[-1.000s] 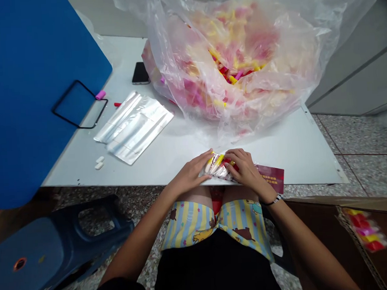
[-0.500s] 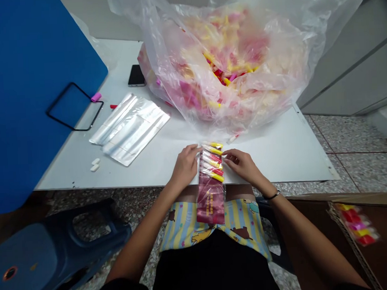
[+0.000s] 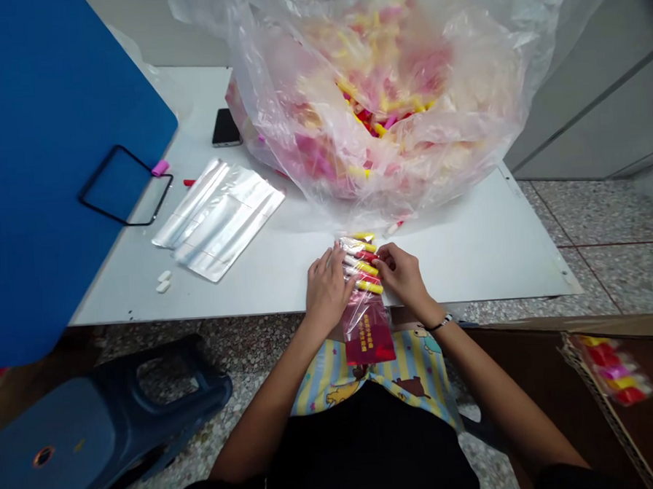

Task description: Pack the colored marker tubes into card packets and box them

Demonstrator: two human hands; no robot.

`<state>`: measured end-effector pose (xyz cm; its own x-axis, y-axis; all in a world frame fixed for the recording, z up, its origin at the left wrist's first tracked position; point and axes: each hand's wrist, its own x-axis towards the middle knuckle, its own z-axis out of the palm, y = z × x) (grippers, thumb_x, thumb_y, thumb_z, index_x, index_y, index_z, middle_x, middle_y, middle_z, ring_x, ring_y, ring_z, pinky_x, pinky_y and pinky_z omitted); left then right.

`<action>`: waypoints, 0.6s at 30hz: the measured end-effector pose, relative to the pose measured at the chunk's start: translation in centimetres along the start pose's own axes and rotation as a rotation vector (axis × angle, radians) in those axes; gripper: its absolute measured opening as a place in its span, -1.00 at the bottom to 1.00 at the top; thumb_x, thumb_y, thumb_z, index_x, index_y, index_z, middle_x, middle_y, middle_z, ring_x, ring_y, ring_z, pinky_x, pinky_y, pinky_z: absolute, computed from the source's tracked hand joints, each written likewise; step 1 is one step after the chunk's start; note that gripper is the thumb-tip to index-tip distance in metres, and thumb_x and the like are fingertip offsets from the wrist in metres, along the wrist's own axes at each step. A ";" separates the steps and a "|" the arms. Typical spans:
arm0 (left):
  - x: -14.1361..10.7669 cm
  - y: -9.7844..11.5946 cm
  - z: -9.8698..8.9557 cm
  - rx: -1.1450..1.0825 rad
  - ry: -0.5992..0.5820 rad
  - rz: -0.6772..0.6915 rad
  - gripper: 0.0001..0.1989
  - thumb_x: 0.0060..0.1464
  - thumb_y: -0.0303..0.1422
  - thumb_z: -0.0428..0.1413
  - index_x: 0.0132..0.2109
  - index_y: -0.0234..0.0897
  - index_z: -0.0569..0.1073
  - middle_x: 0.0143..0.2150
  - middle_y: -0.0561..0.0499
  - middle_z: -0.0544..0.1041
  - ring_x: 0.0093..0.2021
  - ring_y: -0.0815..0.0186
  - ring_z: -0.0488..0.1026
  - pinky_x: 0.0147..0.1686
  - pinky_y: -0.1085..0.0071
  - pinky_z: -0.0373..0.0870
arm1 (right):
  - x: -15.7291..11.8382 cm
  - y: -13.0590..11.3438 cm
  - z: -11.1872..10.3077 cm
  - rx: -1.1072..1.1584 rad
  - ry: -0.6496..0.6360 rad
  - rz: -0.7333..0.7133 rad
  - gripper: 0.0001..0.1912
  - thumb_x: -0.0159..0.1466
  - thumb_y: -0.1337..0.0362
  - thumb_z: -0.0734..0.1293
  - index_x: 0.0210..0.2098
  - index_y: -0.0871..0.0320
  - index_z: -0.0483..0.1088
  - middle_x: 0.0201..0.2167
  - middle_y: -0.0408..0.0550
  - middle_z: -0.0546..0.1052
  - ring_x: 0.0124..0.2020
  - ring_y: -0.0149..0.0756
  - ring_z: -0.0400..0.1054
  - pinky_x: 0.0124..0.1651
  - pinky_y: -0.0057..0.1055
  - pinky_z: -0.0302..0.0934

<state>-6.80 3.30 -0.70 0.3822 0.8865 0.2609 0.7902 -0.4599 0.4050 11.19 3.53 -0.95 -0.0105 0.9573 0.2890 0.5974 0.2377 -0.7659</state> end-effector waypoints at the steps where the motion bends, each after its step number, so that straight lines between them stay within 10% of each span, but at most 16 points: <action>1: 0.0 0.0 0.0 0.015 -0.001 0.004 -0.56 0.25 -0.24 -0.08 0.19 -0.35 0.16 0.30 -0.23 0.18 0.28 0.08 0.13 0.17 0.10 0.13 | -0.1 0.1 0.2 -0.024 0.040 -0.015 -0.95 0.24 0.36 0.23 -0.32 0.15 0.34 -0.48 -0.12 0.39 -0.48 -0.32 0.29 -0.39 -0.39 0.20; 11: -0.9 -0.1 -0.2 -0.029 0.016 0.003 -0.29 0.13 -0.07 0.05 0.27 -0.35 0.02 0.32 -0.30 0.11 0.29 0.03 0.09 0.19 0.07 0.08 | -2.3 -0.4 -0.8 0.117 -0.025 -0.035 -0.69 0.27 0.26 0.25 0.01 0.10 0.35 -0.16 0.01 0.39 -0.30 -0.27 0.37 -0.24 -0.29 0.35; 18: -2.9 2.1 0.3 -0.003 0.143 -0.174 -0.58 0.10 -0.23 0.11 0.06 -0.32 0.29 -0.01 -0.19 0.37 0.00 0.08 0.32 -0.05 0.18 0.27 | -3.6 -1.0 -2.0 0.095 -0.189 -0.074 -0.58 0.22 0.31 0.30 0.07 0.10 0.26 0.02 0.08 0.32 -0.04 -0.16 0.32 -0.02 -0.18 0.30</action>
<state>-6.10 -0.23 -0.84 0.1682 0.9362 0.3086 0.8370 -0.3010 0.4570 12.26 -0.49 -0.12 -0.2068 0.9483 0.2407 0.5115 0.3146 -0.7996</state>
